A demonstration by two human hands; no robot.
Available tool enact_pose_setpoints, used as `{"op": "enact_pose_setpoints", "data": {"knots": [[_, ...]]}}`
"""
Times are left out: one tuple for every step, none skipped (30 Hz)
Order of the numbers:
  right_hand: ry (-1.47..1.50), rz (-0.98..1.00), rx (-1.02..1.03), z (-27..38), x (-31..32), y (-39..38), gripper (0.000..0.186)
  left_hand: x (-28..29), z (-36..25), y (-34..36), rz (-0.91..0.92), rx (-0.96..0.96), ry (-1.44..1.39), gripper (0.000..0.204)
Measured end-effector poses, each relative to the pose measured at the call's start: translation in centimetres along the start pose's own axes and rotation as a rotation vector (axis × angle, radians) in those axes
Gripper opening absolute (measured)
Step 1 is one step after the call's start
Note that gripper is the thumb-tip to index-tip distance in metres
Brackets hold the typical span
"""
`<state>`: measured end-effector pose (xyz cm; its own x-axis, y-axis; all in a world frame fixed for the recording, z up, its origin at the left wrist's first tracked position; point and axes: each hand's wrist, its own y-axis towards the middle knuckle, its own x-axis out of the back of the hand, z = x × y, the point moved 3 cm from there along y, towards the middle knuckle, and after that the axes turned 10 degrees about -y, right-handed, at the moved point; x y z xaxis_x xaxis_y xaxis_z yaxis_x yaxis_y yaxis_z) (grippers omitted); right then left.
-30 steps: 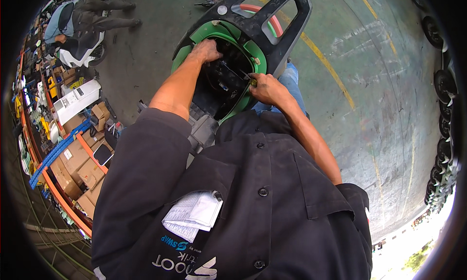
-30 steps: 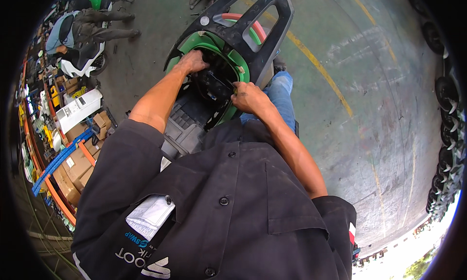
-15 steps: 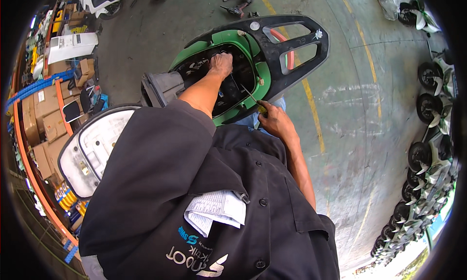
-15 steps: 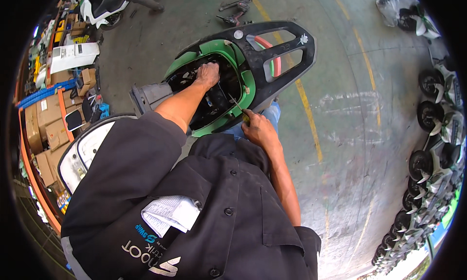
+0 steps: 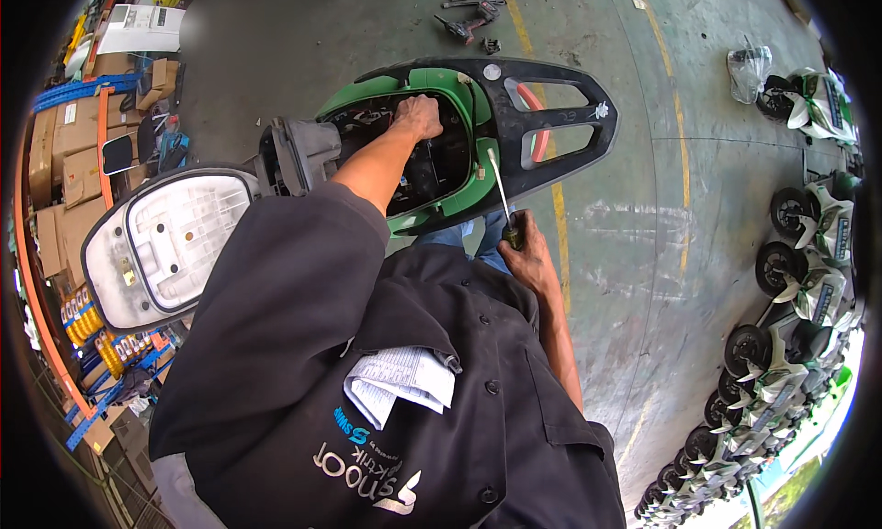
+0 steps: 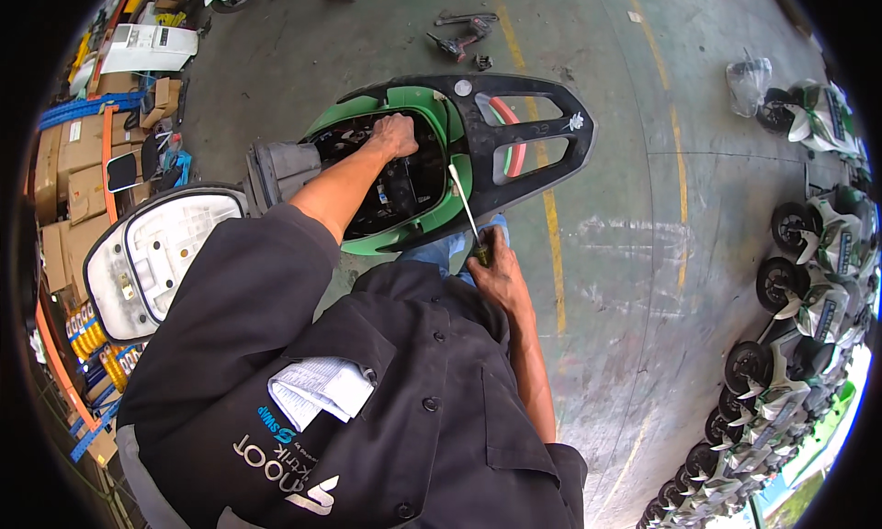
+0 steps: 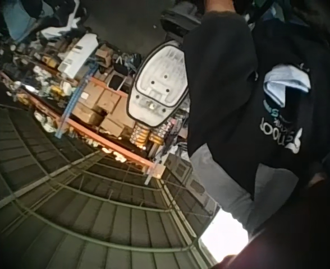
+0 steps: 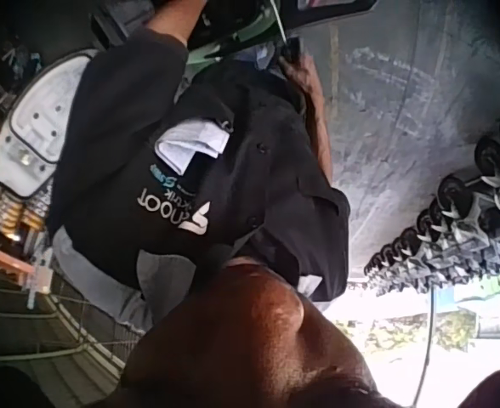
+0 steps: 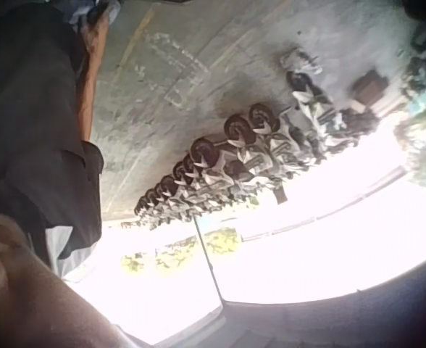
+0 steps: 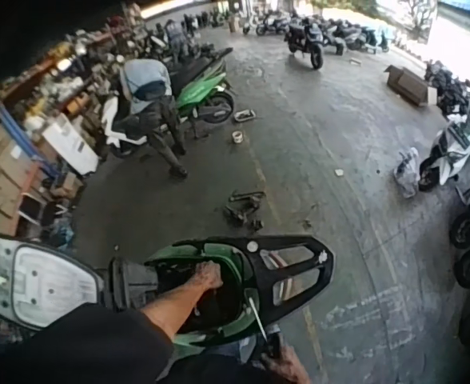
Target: The person installs a battery component into a scooter by opening the seat, placing the component into the compartment, and securing the wiring with a screwdriver before closing the seat and checking the dashboard.
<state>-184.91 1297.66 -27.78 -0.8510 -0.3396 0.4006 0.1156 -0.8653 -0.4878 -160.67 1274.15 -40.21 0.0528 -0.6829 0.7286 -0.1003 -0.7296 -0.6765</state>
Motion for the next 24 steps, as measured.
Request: {"op": "enact_pose_setpoints", "data": {"knots": [[-0.005, -0.014, -0.046, 0.4, 0.3, 0.6, 0.036, -0.2, -0.5, -0.5, -0.002, -0.006, -0.015, 0.04], [-0.011, -0.026, -0.09, 0.7, 0.5, 1.4, 0.036, -0.2, -0.7, -0.8, -0.005, -0.01, -0.032, 0.038], [-0.015, -0.082, -0.077, 0.0, 0.2, 2.2, 0.032, -0.1, 0.0, -0.6, -0.011, -0.018, -0.092, 0.037], [-0.02, -0.078, -0.071, 0.2, 0.2, 3.3, 0.032, 0.6, -0.4, -0.7, -0.015, -0.013, -0.098, 0.037], [0.057, -0.069, -0.16, 0.1, 0.3, 4.4, 0.031, 1.3, -0.6, -0.9, -0.011, 0.065, -0.242, 0.036], [0.132, -0.059, -0.248, 0.0, 0.2, 5.4, 0.03, 1.7, -0.8, -1.1, -0.008, 0.143, -0.388, 0.035], [0.028, -0.089, -0.176, 1.6, 0.2, 6.4, 0.026, 0.9, -0.7, -1.4, -0.004, 0.062, -0.206, 0.036], [0.02, -0.068, -0.156, 2.2, -0.5, 7.6, 0.026, 0.4, -0.1, -1.2, -0.016, 0.088, -0.218, 0.036], [-0.022, -0.161, -0.041, 2.9, -0.9, 8.8, 0.025, 0.0, 0.6, -1.0, 0.002, 0.132, -0.221, 0.038], [-0.065, -0.263, 0.069, 3.8, -0.9, 9.9, 0.025, -0.1, 0.6, -0.8, 0.023, 0.164, -0.225, 0.041], [-0.092, -0.178, 0.072, 4.3, -1.1, 11.1, 0.03, -0.3, 0.6, -1.0, -0.033, 0.176, -0.249, 0.041], [-0.102, -0.166, 0.087, 4.8, -1.5, 12.5, 0.03, -0.2, 0.9, -0.7, -0.043, 0.189, -0.263, 0.041], [-0.223, -0.264, 0.22, 4.7, -1.9, 13.9, 0.034, 0.2, 0.8, -0.6, -0.072, 0.156, -0.343, 0.042], [-0.337, -0.357, 0.359, 5.5, -2.2, 14.9, 0.038, 0.2, 1.1, -0.8, -0.104, 0.13, -0.422, 0.043], [-0.419, -0.309, 0.313, 5.5, -2.6, 16.1, 0.044, -0.1, 1.6, -1.2, -0.226, 0.161, -0.556, 0.047], [-0.42, -0.289, 0.329, 5.9, -3.1, 17.0, 0.044, -0.3, 1.9, -1.3, -0.233, 0.183, -0.566, 0.047], [-0.454, -0.297, 0.273, 6.2, -3.5, 17.9, 0.044, -0.5, 1.8, -1.1, -0.219, 0.176, -0.625, 0.051], [-0.488, -0.305, 0.217, 6.6, -3.9, 18.8, 0.044, -0.6, 1.8, -0.9, -0.206, 0.167, -0.683, 0.055], [-0.533, -0.234, 0.143, 6.9, -4.6, 19.9, 0.04, -0.9, 2.1, -0.7, -0.165, 0.166, -0.711, 0.061], [-0.536, -0.214, 0.16, 7.3, -4.9, 20.4, 0.04, -1.4, 2.4, -0.8, -0.173, 0.189, -0.72, 0.061], [-0.558, -0.243, 0.141, 7.6, -5.1, 20.9, 0.036, -2.0, 2.7, -1.1, -0.179, 0.209, -0.781, 0.063], [-0.587, -0.282, 0.111, 7.3, -5.2, 21.4, 0.034, -2.2, 2.1, -1.2, -0.194, 0.21, -0.834, 0.059], [-0.575, -0.346, 0.101, 7.3, -5.4, 21.7, 0.028, -2.1, 1.7, -1.6, -0.21, 0.214, -0.887, 0.056], [-0.58, -0.339, 0.107, 6.9, -5.8, 22.0, 0.028, -2.3, 2.2, -1.8, -0.212, 0.221, -0.895, 0.056]]}}
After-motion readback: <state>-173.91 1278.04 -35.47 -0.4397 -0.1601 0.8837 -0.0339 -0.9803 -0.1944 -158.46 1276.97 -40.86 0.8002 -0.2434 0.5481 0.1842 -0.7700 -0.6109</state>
